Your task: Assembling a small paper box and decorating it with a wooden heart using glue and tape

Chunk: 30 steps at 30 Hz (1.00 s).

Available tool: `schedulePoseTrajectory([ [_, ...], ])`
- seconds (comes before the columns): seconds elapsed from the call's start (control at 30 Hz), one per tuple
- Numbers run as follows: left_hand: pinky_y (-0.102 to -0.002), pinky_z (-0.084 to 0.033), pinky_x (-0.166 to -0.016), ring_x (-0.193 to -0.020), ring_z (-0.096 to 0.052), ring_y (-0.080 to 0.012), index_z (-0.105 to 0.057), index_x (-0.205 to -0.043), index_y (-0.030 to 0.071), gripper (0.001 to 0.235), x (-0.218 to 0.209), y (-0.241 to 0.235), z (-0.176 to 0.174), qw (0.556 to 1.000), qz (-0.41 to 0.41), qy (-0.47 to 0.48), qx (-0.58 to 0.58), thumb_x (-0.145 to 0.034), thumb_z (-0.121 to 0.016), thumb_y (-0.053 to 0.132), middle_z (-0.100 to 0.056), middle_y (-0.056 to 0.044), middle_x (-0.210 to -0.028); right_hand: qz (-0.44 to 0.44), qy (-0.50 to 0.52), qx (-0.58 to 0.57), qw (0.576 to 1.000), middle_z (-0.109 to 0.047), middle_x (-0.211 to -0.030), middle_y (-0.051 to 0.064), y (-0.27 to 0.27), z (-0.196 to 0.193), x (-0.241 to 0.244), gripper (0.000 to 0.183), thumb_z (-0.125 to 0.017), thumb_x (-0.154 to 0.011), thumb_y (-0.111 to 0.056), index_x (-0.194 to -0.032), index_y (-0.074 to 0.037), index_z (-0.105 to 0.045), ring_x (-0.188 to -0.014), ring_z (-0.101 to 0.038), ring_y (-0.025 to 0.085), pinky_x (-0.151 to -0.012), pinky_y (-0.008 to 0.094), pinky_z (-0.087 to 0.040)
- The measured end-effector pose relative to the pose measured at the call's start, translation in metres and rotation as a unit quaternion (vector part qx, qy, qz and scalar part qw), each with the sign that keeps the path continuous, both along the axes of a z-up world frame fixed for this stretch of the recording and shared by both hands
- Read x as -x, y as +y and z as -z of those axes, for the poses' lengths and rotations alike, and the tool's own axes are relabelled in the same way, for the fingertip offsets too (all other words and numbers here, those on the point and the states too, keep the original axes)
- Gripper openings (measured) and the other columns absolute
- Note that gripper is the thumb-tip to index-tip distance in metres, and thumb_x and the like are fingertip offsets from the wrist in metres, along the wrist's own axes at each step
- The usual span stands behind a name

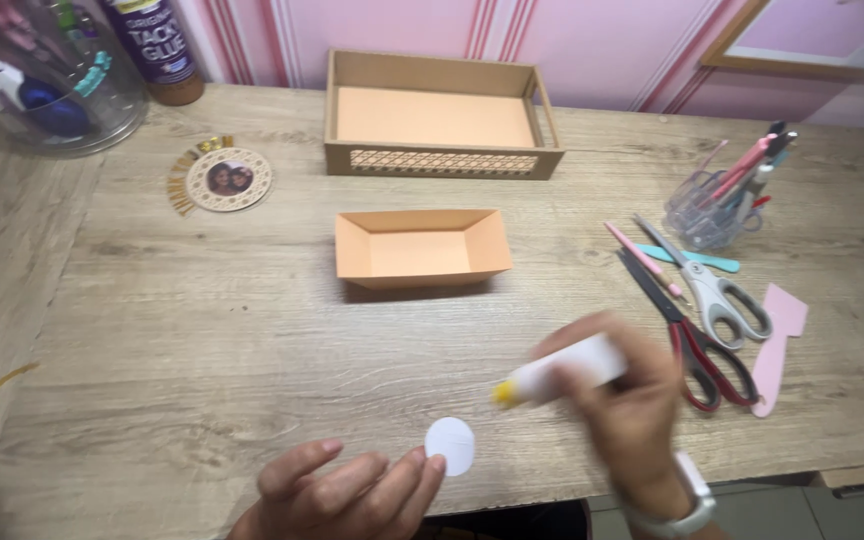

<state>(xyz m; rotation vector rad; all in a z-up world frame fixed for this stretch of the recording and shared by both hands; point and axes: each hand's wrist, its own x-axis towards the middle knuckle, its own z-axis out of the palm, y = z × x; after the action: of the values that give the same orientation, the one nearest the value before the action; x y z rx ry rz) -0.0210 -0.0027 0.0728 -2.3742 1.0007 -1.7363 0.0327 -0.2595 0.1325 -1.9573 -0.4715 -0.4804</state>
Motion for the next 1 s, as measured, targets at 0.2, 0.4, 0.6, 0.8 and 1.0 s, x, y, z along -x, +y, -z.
schedulePoseTrajectory([
  [0.2,-0.027,-0.035,-0.088,-0.079,-0.052,0.0018,-0.066,-0.096,0.038,0.01,-0.009,-0.009,0.0,0.994,0.016,-0.009,0.111,-0.097,-0.067,0.027,-0.063,0.026,-0.085,0.272,-0.118,0.07,0.952,-0.066,-0.095,0.006,-0.129,-0.01,-0.084,0.012,-0.073,-0.108,-0.005,-0.102,-0.003,-0.064,-0.087,-0.058,0.015,-0.079,0.031,-0.047],
  [0.4,-0.028,-0.034,-0.087,-0.078,-0.053,-0.0001,-0.067,-0.096,0.036,0.012,-0.022,-0.009,-0.001,0.994,0.029,-0.025,0.103,-0.095,-0.07,0.024,-0.064,0.025,-0.085,0.341,-0.057,0.219,0.912,-0.07,-0.087,0.006,-0.187,0.01,-0.131,0.028,-0.087,-0.103,-0.027,-0.1,-0.006,-0.07,-0.074,-0.061,0.019,-0.063,0.037,-0.046],
  [0.6,-0.03,-0.037,-0.09,-0.082,-0.056,-0.002,-0.067,-0.099,0.031,0.007,-0.017,-0.005,-0.014,0.997,0.038,0.012,0.069,-0.099,-0.07,0.025,-0.066,0.021,-0.092,0.353,-0.071,0.252,0.898,-0.073,-0.088,0.011,-0.212,0.041,-0.155,0.032,-0.085,-0.103,-0.034,-0.098,-0.007,-0.069,-0.077,-0.066,0.031,-0.071,0.045,-0.046],
  [0.8,-0.039,-0.035,-0.09,-0.082,-0.061,-0.0144,-0.071,-0.093,0.024,0.007,-0.028,-0.01,-0.039,0.975,0.086,0.124,0.163,-0.098,-0.069,0.019,-0.071,0.012,-0.086,0.325,-0.1,0.223,0.914,-0.066,-0.094,0.01,-0.158,0.014,-0.112,0.04,-0.088,-0.1,-0.018,-0.125,-0.001,-0.062,-0.081,-0.062,0.026,-0.075,0.043,-0.047],
  [1.0,-0.039,-0.038,-0.084,-0.081,-0.061,-0.0159,-0.073,-0.098,0.017,0.006,-0.033,-0.009,-0.049,0.984,0.098,0.117,0.093,-0.1,-0.067,0.014,-0.071,0.006,-0.093,0.14,-0.39,0.389,0.823,-0.057,-0.081,-0.004,-0.04,0.023,-0.016,0.032,-0.084,-0.088,-0.043,-0.095,-0.016,-0.069,-0.059,-0.047,0.012,-0.05,0.029,-0.037],
])
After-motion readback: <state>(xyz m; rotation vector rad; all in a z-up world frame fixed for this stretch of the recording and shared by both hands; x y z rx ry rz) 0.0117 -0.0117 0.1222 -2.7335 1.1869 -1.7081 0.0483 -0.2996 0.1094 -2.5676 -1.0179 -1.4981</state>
